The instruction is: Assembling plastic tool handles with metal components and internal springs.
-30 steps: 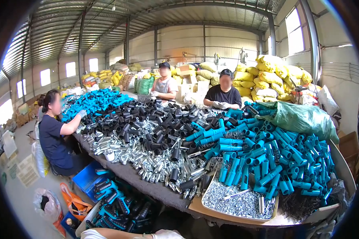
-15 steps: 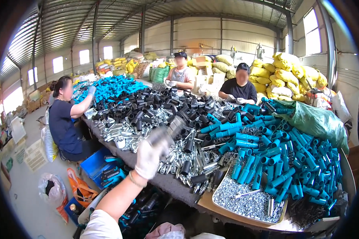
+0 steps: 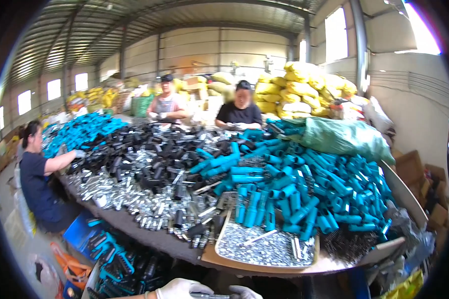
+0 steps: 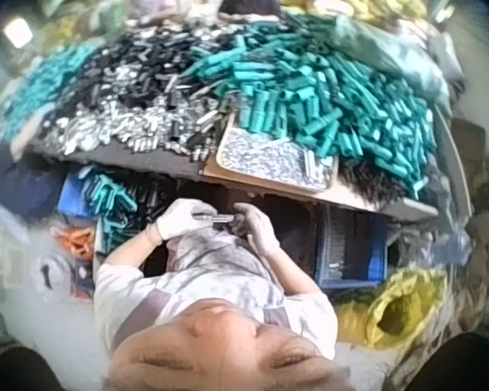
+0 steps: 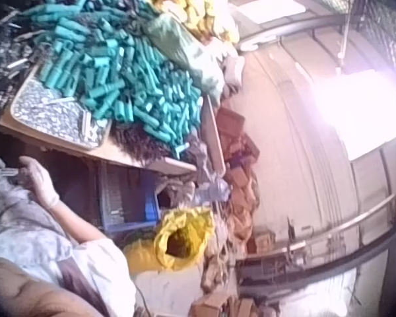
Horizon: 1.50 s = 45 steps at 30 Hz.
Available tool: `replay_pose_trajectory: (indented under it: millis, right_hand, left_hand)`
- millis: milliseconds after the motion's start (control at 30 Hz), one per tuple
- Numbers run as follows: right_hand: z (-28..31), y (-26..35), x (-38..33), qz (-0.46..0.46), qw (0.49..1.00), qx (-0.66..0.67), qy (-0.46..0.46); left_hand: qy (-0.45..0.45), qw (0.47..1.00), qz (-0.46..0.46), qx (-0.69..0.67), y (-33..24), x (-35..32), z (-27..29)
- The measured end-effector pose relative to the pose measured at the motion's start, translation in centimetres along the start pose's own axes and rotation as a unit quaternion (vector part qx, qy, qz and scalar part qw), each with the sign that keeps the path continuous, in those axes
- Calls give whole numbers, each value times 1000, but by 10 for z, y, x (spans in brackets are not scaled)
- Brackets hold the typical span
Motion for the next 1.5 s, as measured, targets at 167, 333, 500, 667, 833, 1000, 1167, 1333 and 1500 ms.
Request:
replay_pose_trajectory:
  millis: [167,333,500,667,833,1000,1167,1333,1500]
  right_hand:
    - [-2,-16,-11,-40,998,-36,20]
    - [8,-15,-36,-44,999,-22,22]
    - [-5,-3,-46,-52,995,-12,90]
    - [-5,6,-33,-119,990,-3,73]
    - [-10,25,-27,-109,985,28,132]
    - [-13,20,-34,-133,978,54,149]
    - [-10,6,-35,-165,971,96,143]
    - [0,-9,-33,-174,976,12,130]
    - [8,-52,-31,-225,966,95,86]
  left_hand:
    - [-7,998,55,13,1,-16,-19]
    - [-22,999,31,27,-21,-26,-36]
    - [-66,996,33,50,-20,-48,-37]
    - [-62,997,39,31,-27,-35,-23]
    - [-69,996,37,31,-42,-23,-15]
    - [-36,996,41,69,-38,-26,-24]
    - [-6,997,59,48,-23,-22,-38]
    - [25,995,44,83,-10,-19,-48]
    - [58,997,51,4,-13,-14,-63]
Point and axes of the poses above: each hand's wrist, its own x-axis towards the middle knuckle, its own z-axis out of the back of the hand, y = z × x, the point moved 10 cm from there along x, towards the middle knuckle, and after that the axes turned 5 degrees about -y, right-handed, at the moved point
